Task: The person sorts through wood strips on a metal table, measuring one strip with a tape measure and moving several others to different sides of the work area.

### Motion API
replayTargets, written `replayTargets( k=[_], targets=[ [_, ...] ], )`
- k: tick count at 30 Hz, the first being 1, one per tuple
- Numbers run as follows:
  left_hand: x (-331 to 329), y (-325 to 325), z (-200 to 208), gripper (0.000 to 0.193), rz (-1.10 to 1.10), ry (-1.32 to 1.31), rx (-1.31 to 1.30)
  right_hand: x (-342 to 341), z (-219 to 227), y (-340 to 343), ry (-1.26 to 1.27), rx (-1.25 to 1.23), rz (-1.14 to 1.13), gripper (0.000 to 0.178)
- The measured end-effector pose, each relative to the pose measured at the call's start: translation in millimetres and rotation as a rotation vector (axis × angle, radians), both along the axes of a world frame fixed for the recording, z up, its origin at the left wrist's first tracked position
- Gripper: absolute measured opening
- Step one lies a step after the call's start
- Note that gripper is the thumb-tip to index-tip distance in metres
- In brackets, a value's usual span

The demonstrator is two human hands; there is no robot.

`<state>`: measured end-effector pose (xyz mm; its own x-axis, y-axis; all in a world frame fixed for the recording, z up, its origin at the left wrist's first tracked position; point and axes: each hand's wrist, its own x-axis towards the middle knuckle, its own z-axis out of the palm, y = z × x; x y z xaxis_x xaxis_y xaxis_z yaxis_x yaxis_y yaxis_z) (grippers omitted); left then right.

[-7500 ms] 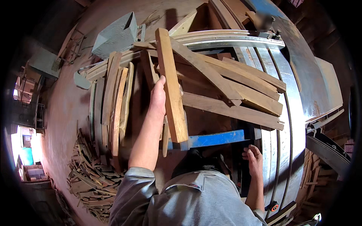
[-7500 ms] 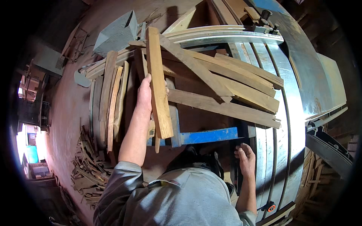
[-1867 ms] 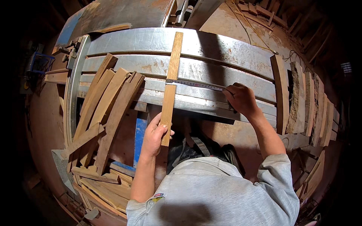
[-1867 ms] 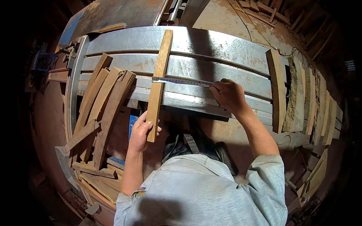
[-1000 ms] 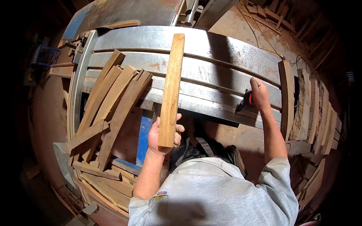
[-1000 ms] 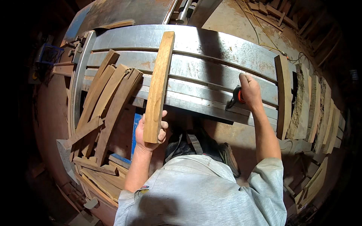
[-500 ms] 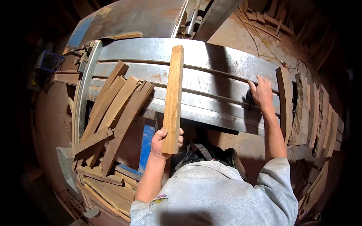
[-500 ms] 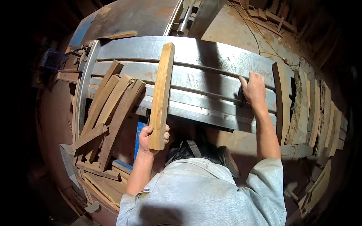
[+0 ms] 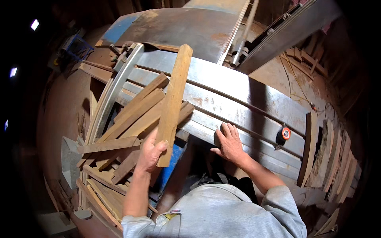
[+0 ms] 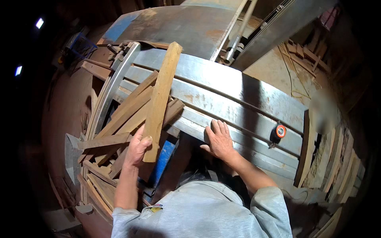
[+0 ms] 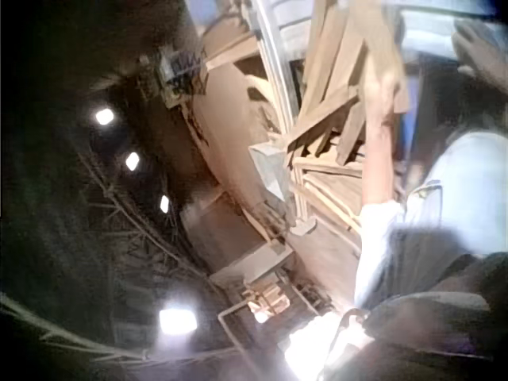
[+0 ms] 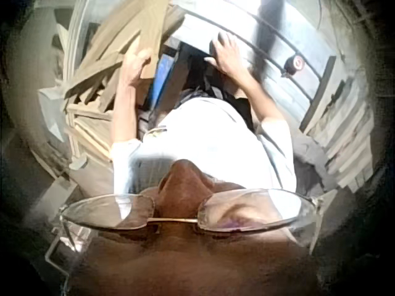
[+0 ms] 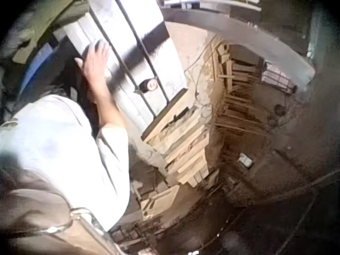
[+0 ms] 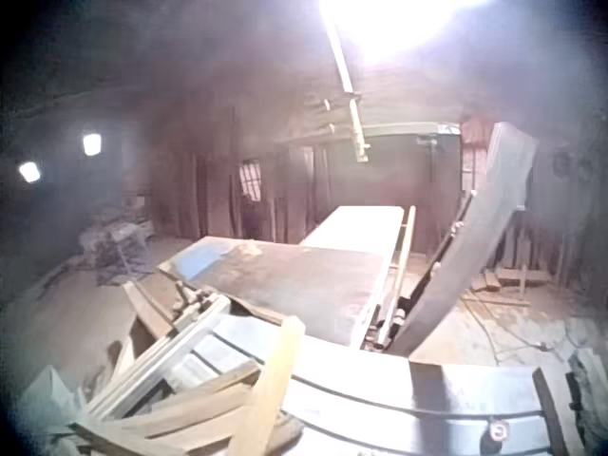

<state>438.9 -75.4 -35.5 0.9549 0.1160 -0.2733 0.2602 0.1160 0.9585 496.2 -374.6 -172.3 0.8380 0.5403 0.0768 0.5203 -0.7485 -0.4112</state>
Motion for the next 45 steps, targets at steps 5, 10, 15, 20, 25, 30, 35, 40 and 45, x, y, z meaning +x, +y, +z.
replayTargets(
  k=[5, 10, 15, 20, 25, 30, 35, 40, 45],
  targets=[
    [23.4, 65.0, 16.8, 0.060, -0.049, -0.160, 1.270, 11.9, 0.1, 20.5, -0.003, -0.079, -0.052, 0.090],
    [55.4, 142.1, 6.1, 0.076, -0.065, -0.402, 1.880, 10.3, 6.3, 27.1, 0.019, -0.142, -0.064, 0.089],
    [89.4, 203.1, -17.6, 0.081, -0.028, -0.412, 1.967, 11.2, 8.8, 30.9, 0.049, -0.168, -0.080, 0.089],
    [115.7, 236.7, -21.1, 0.072, 0.009, -0.487, 1.918, 11.3, 7.2, 31.9, 0.038, -0.166, -0.082, 0.088],
    [140.2, 263.4, -37.5, 0.063, -0.004, -0.414, 1.740, 11.5, 6.0, 31.5, 0.069, -0.201, -0.089, 0.087],
    [151.8, 273.8, -55.4, 0.059, -0.012, -0.297, 1.659, 11.6, 1.2, 30.9, 0.068, -0.204, -0.081, 0.088],
    [163.1, 282.4, -67.4, 0.057, -0.032, -0.240, 1.566, 14.0, 1.8, 31.5, 0.079, -0.225, -0.075, 0.086],
    [182.2, 297.2, -84.1, 0.054, 0.015, -0.206, 1.564, 13.9, -0.4, 27.8, 0.083, -0.250, -0.073, 0.085],
    [206.2, 295.5, -100.9, 0.035, 0.062, 0.068, 1.669, 14.4, -1.8, 28.0, 0.084, -0.210, -0.077, 0.088]
  ],
)
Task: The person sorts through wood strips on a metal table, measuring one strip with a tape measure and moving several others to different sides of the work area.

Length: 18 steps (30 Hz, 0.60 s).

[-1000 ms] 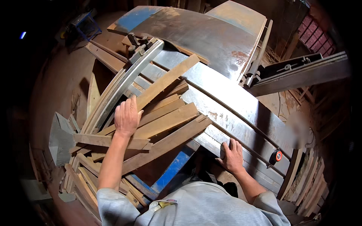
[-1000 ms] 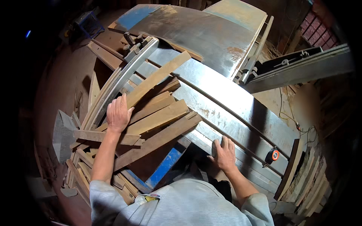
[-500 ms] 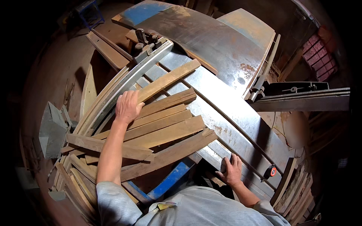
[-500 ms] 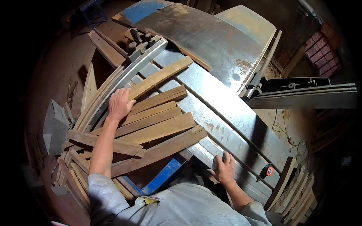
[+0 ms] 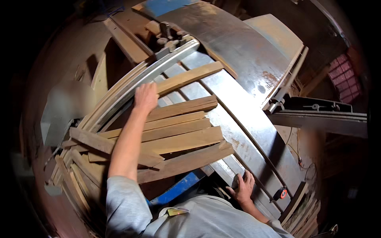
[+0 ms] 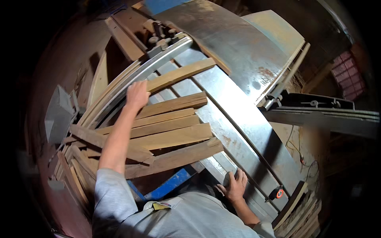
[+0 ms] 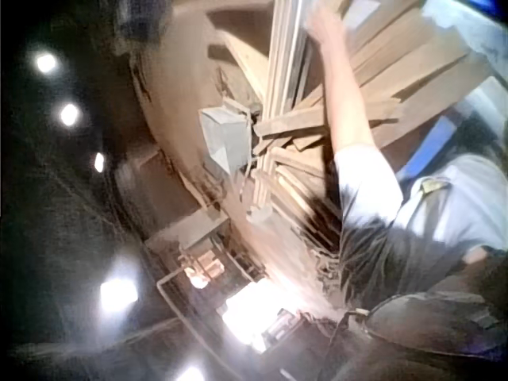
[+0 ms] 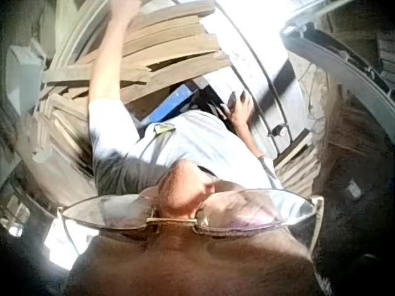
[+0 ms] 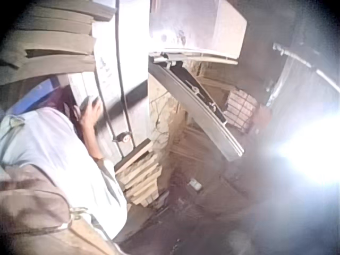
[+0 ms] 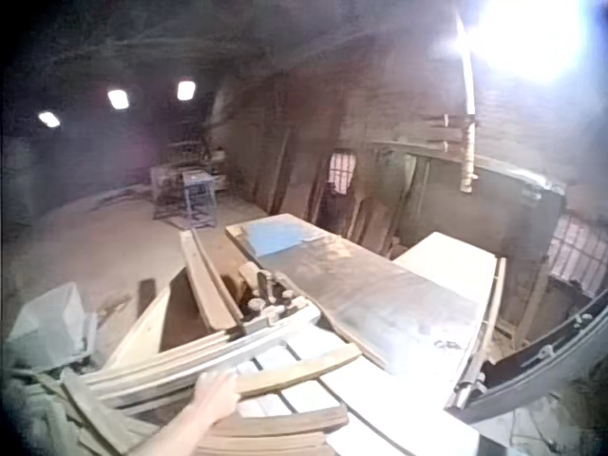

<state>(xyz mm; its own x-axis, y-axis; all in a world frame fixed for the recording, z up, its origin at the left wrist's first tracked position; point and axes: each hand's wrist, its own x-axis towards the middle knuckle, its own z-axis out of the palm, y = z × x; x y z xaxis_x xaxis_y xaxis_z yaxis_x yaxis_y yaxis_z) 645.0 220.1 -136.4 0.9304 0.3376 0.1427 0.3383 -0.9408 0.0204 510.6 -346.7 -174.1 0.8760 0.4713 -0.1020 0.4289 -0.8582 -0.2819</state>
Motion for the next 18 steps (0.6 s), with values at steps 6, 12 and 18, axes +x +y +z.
replayTargets(
  k=[6, 12, 18],
  targets=[
    [62.1, -47.2, -36.2, 0.025, 0.128, 0.039, -0.053, -5.8, -13.7, -6.4, 0.014, 0.034, -0.007, 0.088],
    [93.7, -69.9, -49.3, 0.024, 0.054, -0.043, -0.118, -5.9, -15.1, -6.5, 0.078, 0.106, -0.045, 0.089],
    [101.1, -51.0, -60.9, 0.024, 0.057, -0.074, -0.177, -3.7, -13.3, -4.6, 0.033, 0.121, -0.009, 0.088]
  ],
)
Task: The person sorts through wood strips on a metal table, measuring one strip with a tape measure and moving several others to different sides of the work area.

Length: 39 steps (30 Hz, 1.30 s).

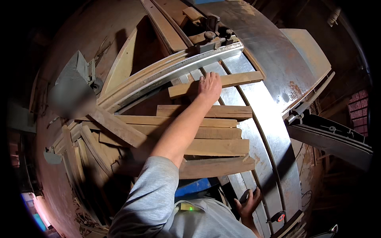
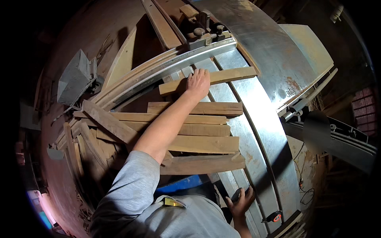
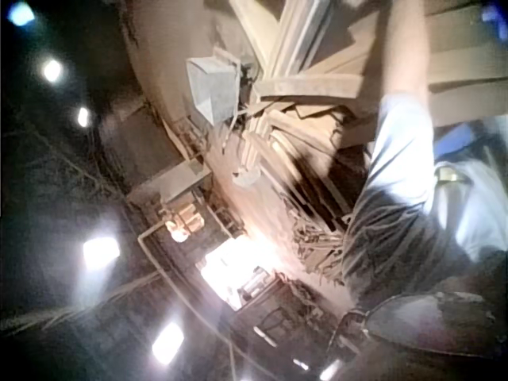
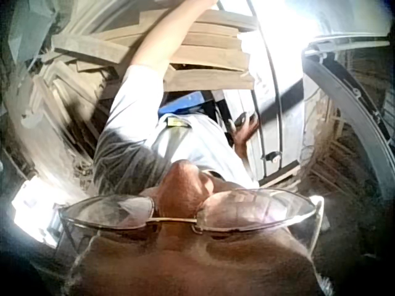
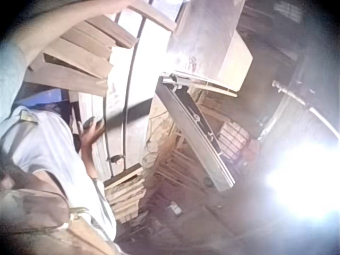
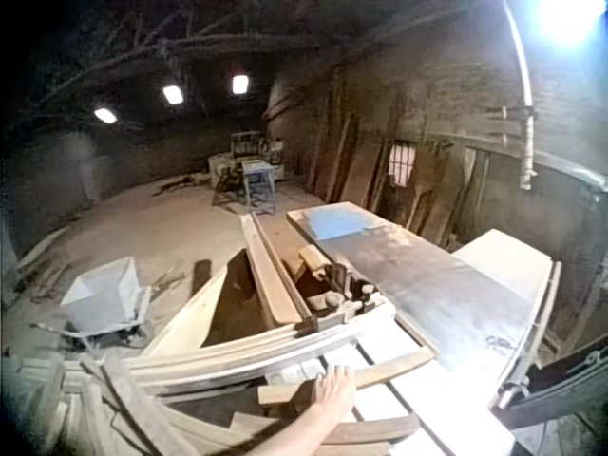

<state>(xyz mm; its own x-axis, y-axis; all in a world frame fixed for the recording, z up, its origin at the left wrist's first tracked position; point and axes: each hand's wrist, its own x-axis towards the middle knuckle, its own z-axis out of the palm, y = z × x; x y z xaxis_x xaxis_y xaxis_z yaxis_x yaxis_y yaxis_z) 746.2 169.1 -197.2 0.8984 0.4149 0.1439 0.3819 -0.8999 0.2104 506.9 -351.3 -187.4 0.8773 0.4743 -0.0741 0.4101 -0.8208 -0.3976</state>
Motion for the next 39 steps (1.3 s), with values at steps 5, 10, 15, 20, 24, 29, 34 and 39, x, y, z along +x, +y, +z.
replayTargets(
  k=[5, 10, 15, 20, 24, 29, 34, 39],
  targets=[
    [8.1, 15.1, -1.3, 0.022, -0.052, 0.019, -0.004, -8.9, -14.1, -15.7, -0.007, -0.103, 0.003, 0.096],
    [28.7, 23.9, -7.5, 0.023, -0.019, -0.030, 0.059, -10.0, -13.4, -12.5, 0.032, -0.135, -0.013, 0.101],
    [50.7, 27.0, -27.0, 0.027, 0.021, -0.086, 0.079, -8.1, -11.7, -8.1, -0.010, -0.119, 0.018, 0.100],
    [73.4, 23.5, -32.5, 0.025, -0.010, -0.116, 0.074, -13.0, -19.0, -13.0, -0.005, -0.167, -0.016, 0.101],
    [80.8, 29.9, -40.1, 0.022, -0.002, -0.136, 0.097, -9.4, -9.0, -2.5, 0.018, -0.152, 0.004, 0.107],
    [78.5, 39.8, -44.8, 0.017, 0.010, -0.160, 0.114, -5.4, -8.3, 1.5, -0.005, -0.121, 0.029, 0.107],
    [76.4, 42.3, -42.4, 0.014, -0.010, -0.216, 0.167, -9.9, -11.9, 0.6, -0.020, -0.139, 0.007, 0.103],
    [79.4, 52.1, -43.1, 0.012, -0.028, -0.226, 0.250, -8.8, -11.7, 3.5, -0.017, -0.131, -0.004, 0.096]
  ],
)
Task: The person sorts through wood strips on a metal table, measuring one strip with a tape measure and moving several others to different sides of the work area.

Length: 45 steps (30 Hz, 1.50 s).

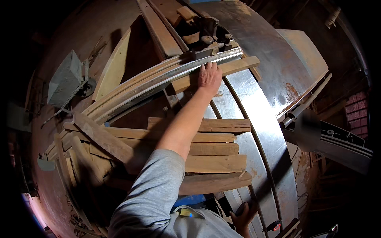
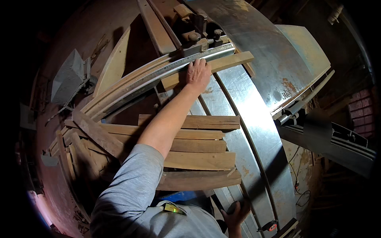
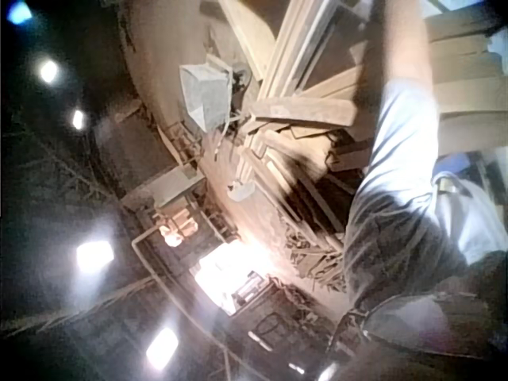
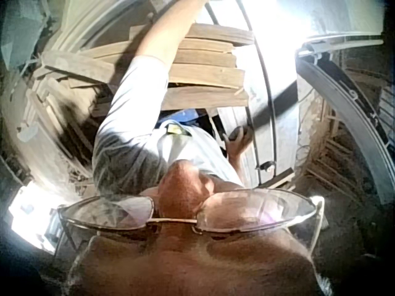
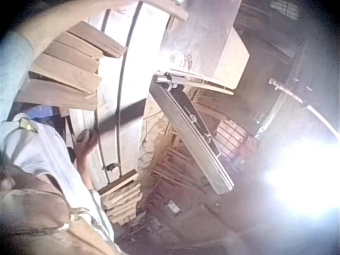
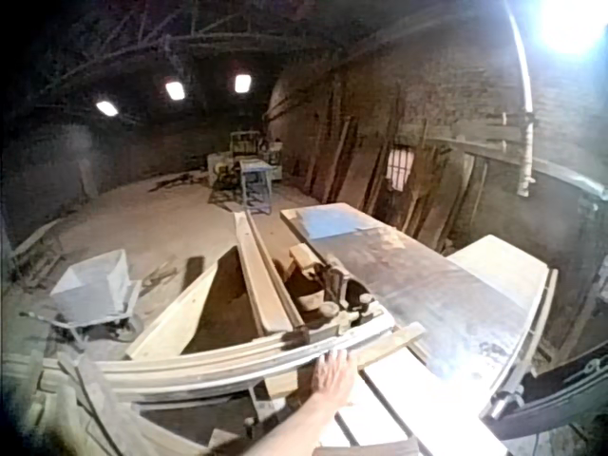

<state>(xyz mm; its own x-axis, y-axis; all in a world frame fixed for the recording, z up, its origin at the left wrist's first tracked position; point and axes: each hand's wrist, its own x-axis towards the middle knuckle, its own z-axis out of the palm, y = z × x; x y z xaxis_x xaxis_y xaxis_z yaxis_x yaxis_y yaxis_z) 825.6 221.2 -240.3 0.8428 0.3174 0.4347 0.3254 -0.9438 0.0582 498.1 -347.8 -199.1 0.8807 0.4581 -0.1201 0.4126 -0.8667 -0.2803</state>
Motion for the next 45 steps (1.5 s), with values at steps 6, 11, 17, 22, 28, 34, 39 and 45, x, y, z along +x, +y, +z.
replayTargets(
  k=[6, 11, 17, 22, 28, 34, 39, 45],
  targets=[
    [-0.9, 9.4, 2.8, 0.019, -0.012, 0.025, 0.060, 0.1, -2.3, -3.7, 0.008, -0.002, 0.029, 0.094],
    [-31.5, 10.4, 33.7, 0.077, 0.067, 0.024, 0.016, -1.4, 1.5, -1.7, -0.016, 0.013, 0.024, 0.091],
    [-40.7, 11.5, 42.2, 0.084, 0.212, 0.160, -0.049, 1.4, 9.9, 9.2, 0.002, -0.016, -0.023, 0.087],
    [-44.7, 14.8, 47.3, 0.099, 0.328, 0.201, -0.038, 4.1, 12.0, 11.8, 0.078, -0.012, -0.040, 0.084],
    [-43.4, 24.8, 31.1, 0.102, 0.256, 0.164, 0.027, 5.7, 14.4, 11.8, 0.117, -0.033, -0.043, 0.084],
    [-43.4, 28.7, 22.1, 0.103, 0.262, 0.102, 0.118, 9.6, 15.0, 11.5, 0.077, -0.001, -0.022, 0.085],
    [-43.4, 27.5, 27.1, 0.105, 0.286, 0.144, 0.055, 15.4, 22.0, 14.5, 0.079, 0.018, -0.019, 0.084],
    [-45.7, 25.9, 28.5, 0.103, 0.293, 0.110, 0.073, 9.9, 14.2, 11.6, 0.077, 0.034, -0.050, 0.080]
  ],
)
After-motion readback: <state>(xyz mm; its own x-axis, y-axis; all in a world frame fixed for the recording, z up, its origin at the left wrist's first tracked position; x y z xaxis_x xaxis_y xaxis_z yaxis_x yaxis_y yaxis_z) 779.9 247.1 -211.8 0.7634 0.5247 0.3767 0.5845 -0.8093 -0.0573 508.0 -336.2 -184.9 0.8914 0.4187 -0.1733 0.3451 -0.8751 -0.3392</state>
